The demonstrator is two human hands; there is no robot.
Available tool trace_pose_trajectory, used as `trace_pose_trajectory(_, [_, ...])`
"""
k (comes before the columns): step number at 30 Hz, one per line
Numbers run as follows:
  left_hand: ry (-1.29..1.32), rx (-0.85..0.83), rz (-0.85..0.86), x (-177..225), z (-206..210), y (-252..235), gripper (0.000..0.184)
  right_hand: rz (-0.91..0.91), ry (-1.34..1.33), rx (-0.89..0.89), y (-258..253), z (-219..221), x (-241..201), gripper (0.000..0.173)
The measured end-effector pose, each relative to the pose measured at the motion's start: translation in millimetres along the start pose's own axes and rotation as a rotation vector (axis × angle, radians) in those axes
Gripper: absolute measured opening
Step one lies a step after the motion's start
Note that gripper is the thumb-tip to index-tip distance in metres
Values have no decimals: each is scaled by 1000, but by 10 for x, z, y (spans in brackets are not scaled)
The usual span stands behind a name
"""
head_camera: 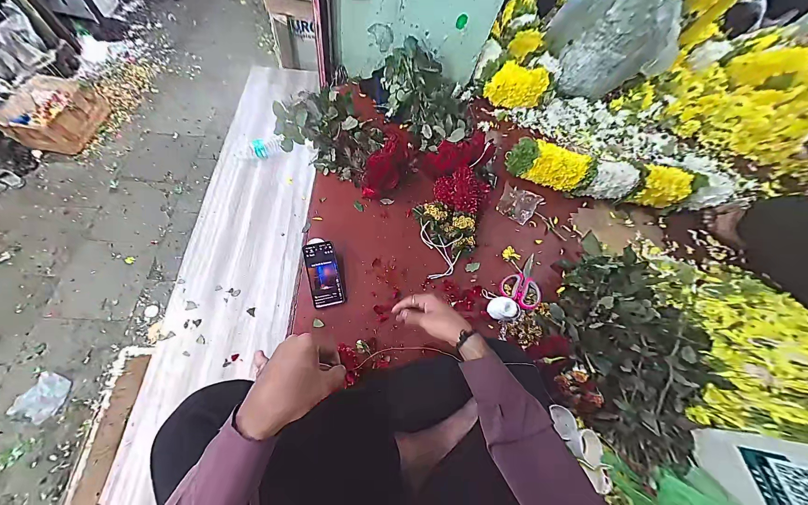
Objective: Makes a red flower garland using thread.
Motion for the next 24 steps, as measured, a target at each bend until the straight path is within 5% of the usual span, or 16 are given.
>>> trace_pose_trajectory(4, [-7,83,-14,-56,-39,-4,13,303,210,339,-356,-533,386,18])
trace_pose_trajectory(8, [-28,131,-40,-102,-51,-10,14,424,324,313,-570,-514,354,17])
trace_pose_trajectory(13, [-52,96,-31,-66,10,-42,14,189,610,215,-850,-315,374,42])
trace_pose_trajectory(17, [-78,75,-25,-44,19,-64,15,171,677,138,-892,-125,317,20])
trace_pose_trajectory(20, [-79,58,-49,-59,31,-81,15,226,752,102,-944,33,376,20])
trace_pose_trajectory(24, [-67,54,-62,-73,31,-98,15,105,380,212,-835,-180,330,15])
Point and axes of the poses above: each hand's wrist, its own y-axis away from the middle knuckle, its own z-axis out of the palm, x = y × z, the point moved 5 cm from there along -y, towards the middle knuckle, and after that the axes turned 12 degrees about -x, right-handed, at the moved point
